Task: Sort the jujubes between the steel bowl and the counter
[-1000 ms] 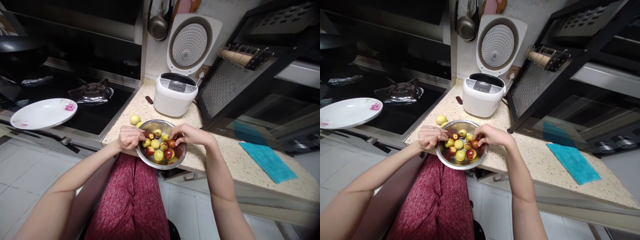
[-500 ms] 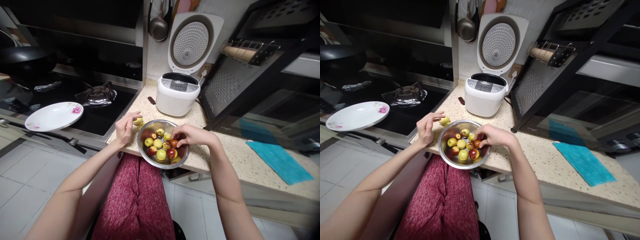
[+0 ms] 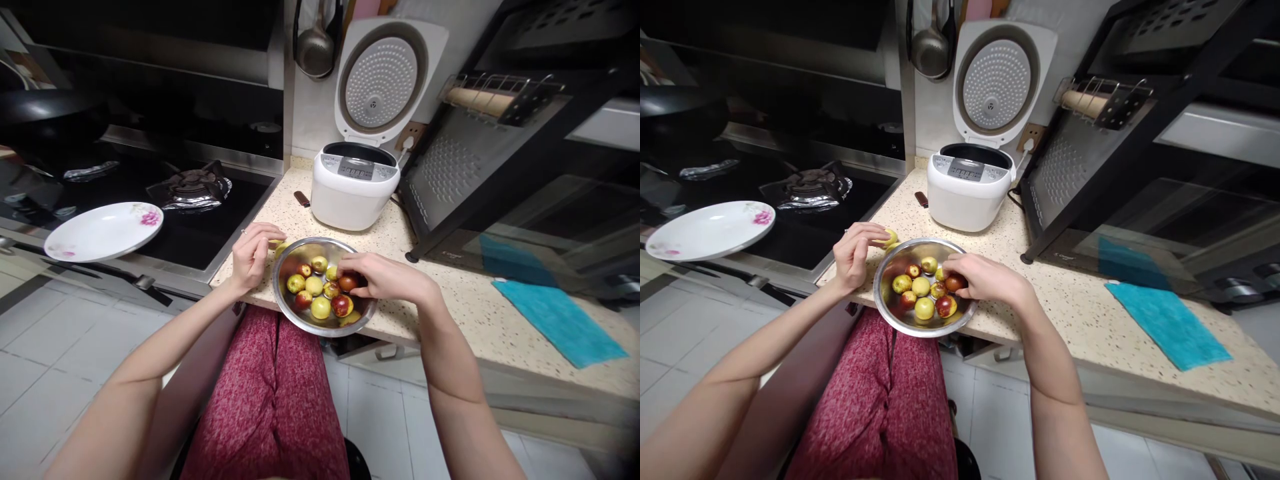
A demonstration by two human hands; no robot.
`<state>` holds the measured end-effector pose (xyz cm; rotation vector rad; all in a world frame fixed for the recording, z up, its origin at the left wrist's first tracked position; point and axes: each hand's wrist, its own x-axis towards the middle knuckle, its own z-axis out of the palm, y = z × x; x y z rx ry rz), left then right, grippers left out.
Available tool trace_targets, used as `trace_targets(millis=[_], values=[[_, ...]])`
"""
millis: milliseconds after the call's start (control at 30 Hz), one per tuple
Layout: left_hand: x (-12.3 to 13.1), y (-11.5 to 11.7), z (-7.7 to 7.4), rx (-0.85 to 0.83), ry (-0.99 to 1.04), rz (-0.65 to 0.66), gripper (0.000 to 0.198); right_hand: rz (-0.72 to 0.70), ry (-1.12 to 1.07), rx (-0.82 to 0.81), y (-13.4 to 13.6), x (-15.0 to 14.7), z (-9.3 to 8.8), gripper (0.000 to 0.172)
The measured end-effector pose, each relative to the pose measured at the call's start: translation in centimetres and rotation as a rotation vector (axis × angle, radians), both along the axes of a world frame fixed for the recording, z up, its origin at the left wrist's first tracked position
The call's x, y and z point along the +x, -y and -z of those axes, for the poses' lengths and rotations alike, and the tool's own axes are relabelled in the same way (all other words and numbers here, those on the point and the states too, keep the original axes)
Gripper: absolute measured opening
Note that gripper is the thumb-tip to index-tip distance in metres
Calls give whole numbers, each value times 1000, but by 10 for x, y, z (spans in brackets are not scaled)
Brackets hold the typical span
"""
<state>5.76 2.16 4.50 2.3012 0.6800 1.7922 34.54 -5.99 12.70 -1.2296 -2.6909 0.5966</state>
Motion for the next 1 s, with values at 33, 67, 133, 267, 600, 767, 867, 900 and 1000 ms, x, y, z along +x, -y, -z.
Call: trace_targets(millis=[33,67,133,267,600,767,867,900,1000], values=[[0,0,0,3,-2,1,46,-8,-10,0,-1,1,0,27],[0,0,-1,2,-5,1,46,-16,-16,-5,-1,3,0,28],[0,0,-1,-7,-15,-9,46,-32,-18,-24,-2,4,-1,28],[0,-1,-3,-43,-46,-43,45,-32,13,-56,-1,3,-3,23],[1,-2,-4,-50,-97,-79,39,11,7,0,-2,2,-3,14],[0,-5,-2,-164,-197,-140,29,-28,-324,118,-9,1,-5,15],[-1,-9,3,-246,-285,-160,29,-16,-531,128,-15,-3,-1,16],[-1,-10,5,-273,-315,-162,29,-4,-578,127,-18,-5,2,16],[-4,-14,12,-357,-375,-167,30,26,-654,119,-27,-7,11,15]])
